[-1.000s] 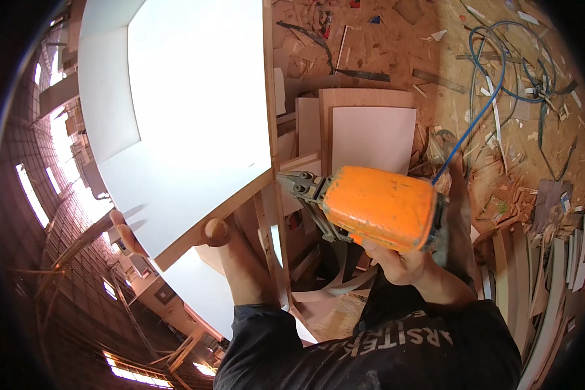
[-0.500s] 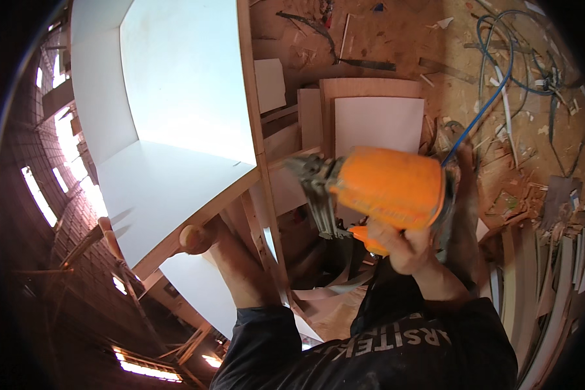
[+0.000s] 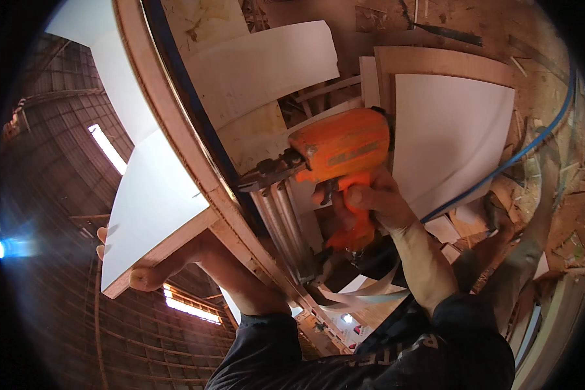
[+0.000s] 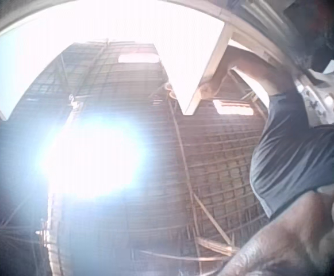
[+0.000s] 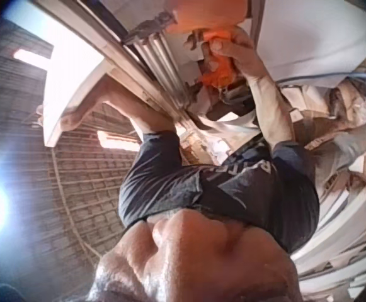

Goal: The person assembles a wooden shelving unit by aligning panels, securing them with a pneumatic nailer and a hammer, and then measuring a wooden panel with a tape measure and marking it with a pencil.

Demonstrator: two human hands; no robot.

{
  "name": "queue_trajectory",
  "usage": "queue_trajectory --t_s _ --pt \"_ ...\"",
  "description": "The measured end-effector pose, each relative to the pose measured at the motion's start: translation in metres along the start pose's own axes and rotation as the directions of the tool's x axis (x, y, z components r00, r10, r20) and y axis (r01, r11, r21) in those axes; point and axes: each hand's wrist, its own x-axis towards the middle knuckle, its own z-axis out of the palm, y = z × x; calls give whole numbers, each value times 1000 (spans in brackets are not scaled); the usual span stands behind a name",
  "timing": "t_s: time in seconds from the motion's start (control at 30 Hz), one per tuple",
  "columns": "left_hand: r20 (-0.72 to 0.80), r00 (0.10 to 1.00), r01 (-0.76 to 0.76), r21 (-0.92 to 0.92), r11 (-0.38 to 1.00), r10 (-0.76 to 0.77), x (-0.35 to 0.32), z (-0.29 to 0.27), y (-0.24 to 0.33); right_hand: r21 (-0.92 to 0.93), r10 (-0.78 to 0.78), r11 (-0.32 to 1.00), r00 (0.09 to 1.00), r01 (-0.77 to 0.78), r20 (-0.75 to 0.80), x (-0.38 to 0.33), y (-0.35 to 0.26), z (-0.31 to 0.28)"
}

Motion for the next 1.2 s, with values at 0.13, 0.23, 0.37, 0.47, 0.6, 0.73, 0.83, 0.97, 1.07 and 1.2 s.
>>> queue_trajectory --t_s 0.13,0.23,0.37,0.47,0.6,0.73,0.83,0.97,1.07,1.2 --pt "-89 983 157 -31 987 -159 -4 2 8 149 58 987 998 -63 35 13 10 0" --pt "-112 980 161 -58 985 -167 -5 7 14 195 60 978 997 -69 55 19 18 -2" --pt "-117 979 160 -80 984 -169 -4 9 18 175 63 982 995 -76 80 20 21 -7" --pt "-97 984 145 -66 987 -151 -3 7 18 180 69 980 995 -81 76 19 20 -8" --pt "-83 988 133 -6 991 -133 -4 7 20 141 79 986 995 -88 66 19 16 -5" --pt "-89 991 101 30 994 -98 -4 7 19 121 89 988 994 -95 55 16 12 -3" --pt "-88 992 94 35 995 -90 -3 5 17 94 98 990 994 -102 50 16 11 -3" --pt "-99 992 84 27 996 -81 1 -1 12 89 86 992 996 -89 33 20 12 -5" --pt "-96 993 75 28 997 -72 5 -6 7 93 86 992 995 -91 52 22 14 -7" --pt "-112 991 76 -20 997 -77 6 -11 4 77 108 991 993 -111 54 22 14 -8"
